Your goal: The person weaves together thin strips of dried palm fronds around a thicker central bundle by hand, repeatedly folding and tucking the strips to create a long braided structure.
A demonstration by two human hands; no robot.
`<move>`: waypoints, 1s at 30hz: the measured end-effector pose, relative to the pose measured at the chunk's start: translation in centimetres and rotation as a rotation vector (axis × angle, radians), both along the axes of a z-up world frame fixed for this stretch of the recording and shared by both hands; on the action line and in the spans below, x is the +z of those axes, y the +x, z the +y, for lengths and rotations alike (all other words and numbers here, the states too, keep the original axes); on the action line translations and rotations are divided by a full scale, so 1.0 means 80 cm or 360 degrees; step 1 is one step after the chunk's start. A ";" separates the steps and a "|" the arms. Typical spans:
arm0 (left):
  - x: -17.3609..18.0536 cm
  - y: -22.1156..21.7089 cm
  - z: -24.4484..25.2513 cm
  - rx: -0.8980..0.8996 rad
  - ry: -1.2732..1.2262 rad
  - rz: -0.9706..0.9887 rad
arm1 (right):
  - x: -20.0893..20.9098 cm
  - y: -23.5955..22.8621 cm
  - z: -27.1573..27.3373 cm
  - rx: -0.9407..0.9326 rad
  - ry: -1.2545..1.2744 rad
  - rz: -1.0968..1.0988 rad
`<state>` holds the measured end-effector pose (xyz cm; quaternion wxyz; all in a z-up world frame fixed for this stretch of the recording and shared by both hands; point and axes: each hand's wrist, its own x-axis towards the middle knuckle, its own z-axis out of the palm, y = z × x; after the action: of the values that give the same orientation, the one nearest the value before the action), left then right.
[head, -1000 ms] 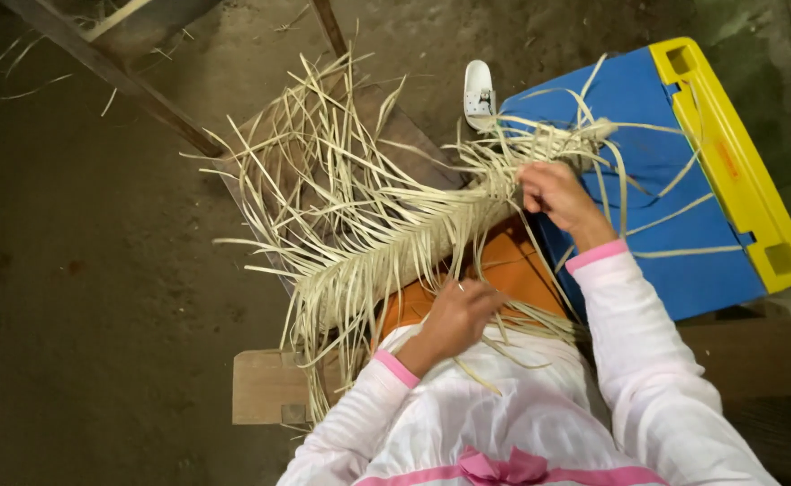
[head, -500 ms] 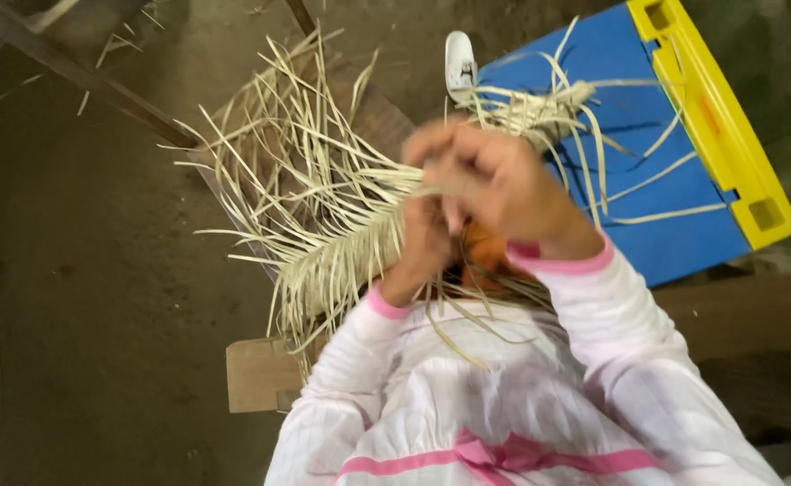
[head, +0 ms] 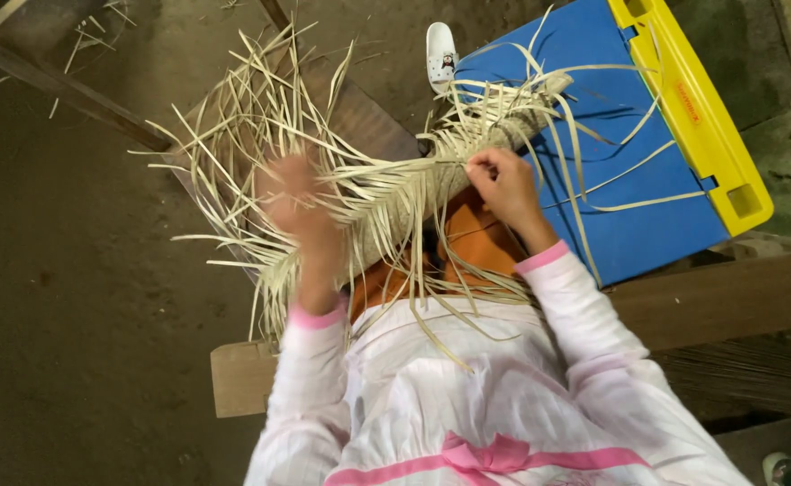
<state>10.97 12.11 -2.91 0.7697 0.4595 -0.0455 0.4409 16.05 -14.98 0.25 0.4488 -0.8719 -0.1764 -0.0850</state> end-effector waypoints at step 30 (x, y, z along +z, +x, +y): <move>0.050 0.061 -0.245 0.0439 0.3257 0.1517 | -0.090 0.049 -0.027 0.0434 0.0272 0.0200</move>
<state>15.86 -7.48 1.05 -0.0832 0.9942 -0.0357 0.0580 20.00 -17.11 -6.94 0.5387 -0.8022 -0.2569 0.0167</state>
